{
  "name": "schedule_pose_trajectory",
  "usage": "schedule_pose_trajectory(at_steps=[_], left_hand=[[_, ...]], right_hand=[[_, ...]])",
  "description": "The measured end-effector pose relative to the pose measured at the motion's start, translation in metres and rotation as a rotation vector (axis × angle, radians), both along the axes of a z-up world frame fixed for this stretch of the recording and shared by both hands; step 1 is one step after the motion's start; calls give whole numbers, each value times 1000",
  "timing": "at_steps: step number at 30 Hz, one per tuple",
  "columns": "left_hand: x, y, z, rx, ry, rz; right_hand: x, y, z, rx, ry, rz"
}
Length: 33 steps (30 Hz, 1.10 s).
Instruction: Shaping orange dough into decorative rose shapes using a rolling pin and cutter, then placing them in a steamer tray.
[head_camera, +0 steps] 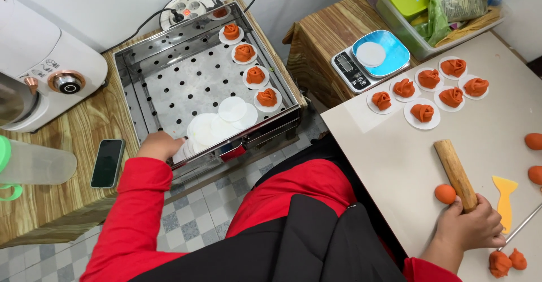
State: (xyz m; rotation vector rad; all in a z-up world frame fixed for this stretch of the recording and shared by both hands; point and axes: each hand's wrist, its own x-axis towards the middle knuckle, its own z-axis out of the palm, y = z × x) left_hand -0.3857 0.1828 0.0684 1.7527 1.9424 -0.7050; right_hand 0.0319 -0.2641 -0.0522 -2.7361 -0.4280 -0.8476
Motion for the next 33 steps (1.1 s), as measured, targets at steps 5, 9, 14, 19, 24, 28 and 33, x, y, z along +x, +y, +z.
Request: schedule_pose_trajectory(at_steps=[5,9,14,19,24,28,33], left_hand=[[-1,3,-15,-118,93,-97],[16,-15,14,-90,-130,16],[34,-18,26,-158,-400,92],[30,-17,23,120,-285,4],[38,-20,18,-46,-365,9],[54,-30,33,-92,-516,57],[71,-32,42,168,-462,-100]], right_hand=[[0,2,3,9,15,-12],[-1,2,3,-3,43,-31],[0,0,0,2,2,-6],[-1,0,2,16,-2,-3],[-3,3,7,23,58,-21],[-5,6,11,13,65,-34],[-2,2,4,0,48,-32]])
